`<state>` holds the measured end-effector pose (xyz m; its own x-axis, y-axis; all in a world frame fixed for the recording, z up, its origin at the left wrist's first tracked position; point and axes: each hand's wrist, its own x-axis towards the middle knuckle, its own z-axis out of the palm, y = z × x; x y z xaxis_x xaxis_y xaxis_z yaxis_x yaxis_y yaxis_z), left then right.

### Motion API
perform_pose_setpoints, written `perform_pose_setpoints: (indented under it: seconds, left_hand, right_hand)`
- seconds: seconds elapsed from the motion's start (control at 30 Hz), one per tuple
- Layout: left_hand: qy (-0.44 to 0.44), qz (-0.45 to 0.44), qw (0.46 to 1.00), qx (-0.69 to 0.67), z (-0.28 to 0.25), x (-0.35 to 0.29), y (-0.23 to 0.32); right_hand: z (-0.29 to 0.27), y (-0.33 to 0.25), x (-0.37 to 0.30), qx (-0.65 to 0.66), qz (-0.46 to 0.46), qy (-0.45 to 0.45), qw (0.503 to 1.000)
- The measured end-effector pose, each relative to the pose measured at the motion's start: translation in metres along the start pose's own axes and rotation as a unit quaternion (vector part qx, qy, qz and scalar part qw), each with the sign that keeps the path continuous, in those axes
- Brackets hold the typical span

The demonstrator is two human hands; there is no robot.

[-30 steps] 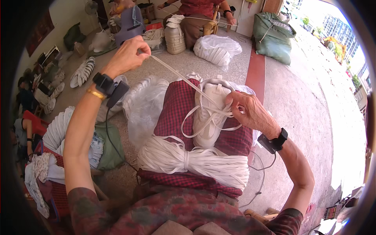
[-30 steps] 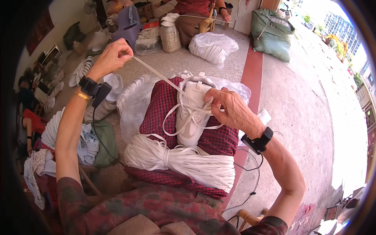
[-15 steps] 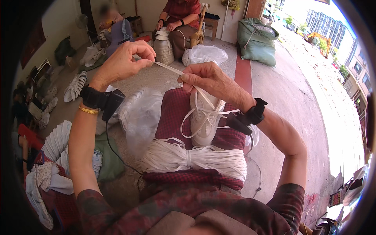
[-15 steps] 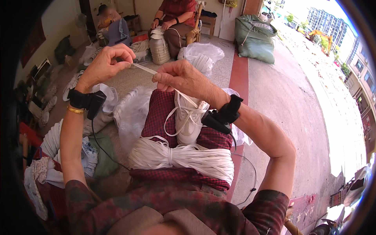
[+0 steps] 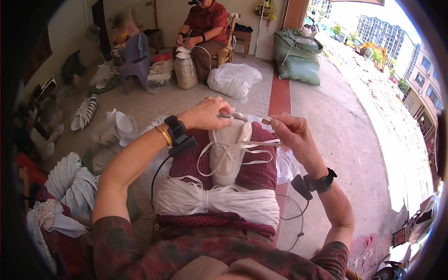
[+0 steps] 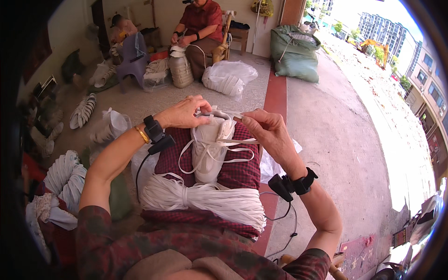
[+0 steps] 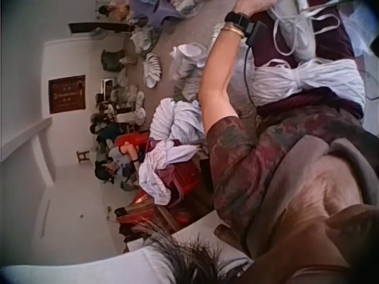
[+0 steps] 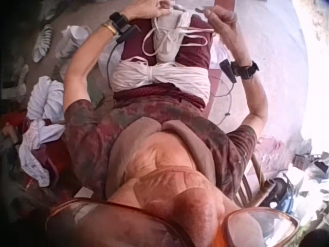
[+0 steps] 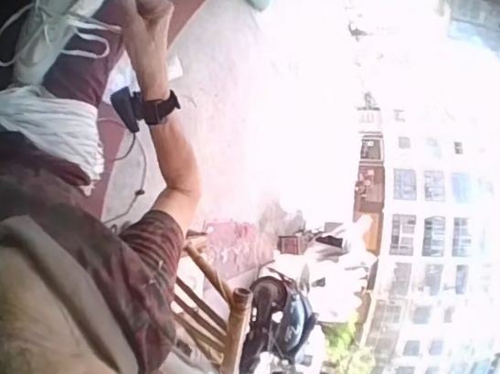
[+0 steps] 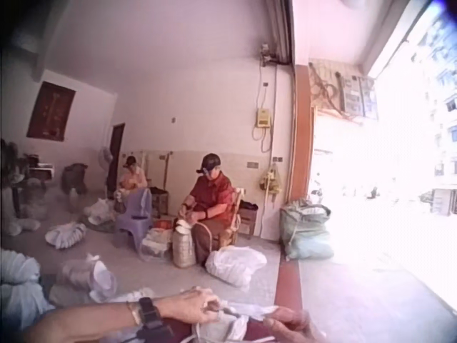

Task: Lace a white sneaker while sitting in a factory environment.

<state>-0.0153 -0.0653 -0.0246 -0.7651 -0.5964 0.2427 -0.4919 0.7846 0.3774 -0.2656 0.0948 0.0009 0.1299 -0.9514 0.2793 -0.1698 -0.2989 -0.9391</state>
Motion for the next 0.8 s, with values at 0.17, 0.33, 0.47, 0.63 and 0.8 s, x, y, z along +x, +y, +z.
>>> perform_pose_setpoints:
  seconds: [0.17, 0.33, 0.47, 0.63, 0.8]
  left_hand:
    - [-0.067, -0.024, 0.997, 0.038, -0.002, 0.008, 0.006]
    - [-0.105, -0.061, 0.992, 0.022, -0.003, 0.011, 0.011]
    - [-0.078, -0.020, 0.986, -0.144, 0.010, 0.000, -0.006]
    - [-0.125, -0.023, 0.966, -0.223, 0.016, 0.000, -0.028]
    - [-0.164, -0.058, 0.941, -0.291, 0.006, -0.002, -0.024]
  right_hand:
    - [0.009, 0.036, 0.008, -0.022, -0.051, 0.034, 0.998]
    - [0.026, 0.071, 0.009, -0.050, -0.034, 0.033, 0.998]
    - [0.047, 0.071, 0.014, -0.075, -0.003, 0.033, 0.997]
    - [0.066, 0.069, 0.025, -0.294, -0.089, 0.071, 0.949]
    - [0.066, 0.086, 0.033, -0.290, -0.122, 0.068, 0.947]
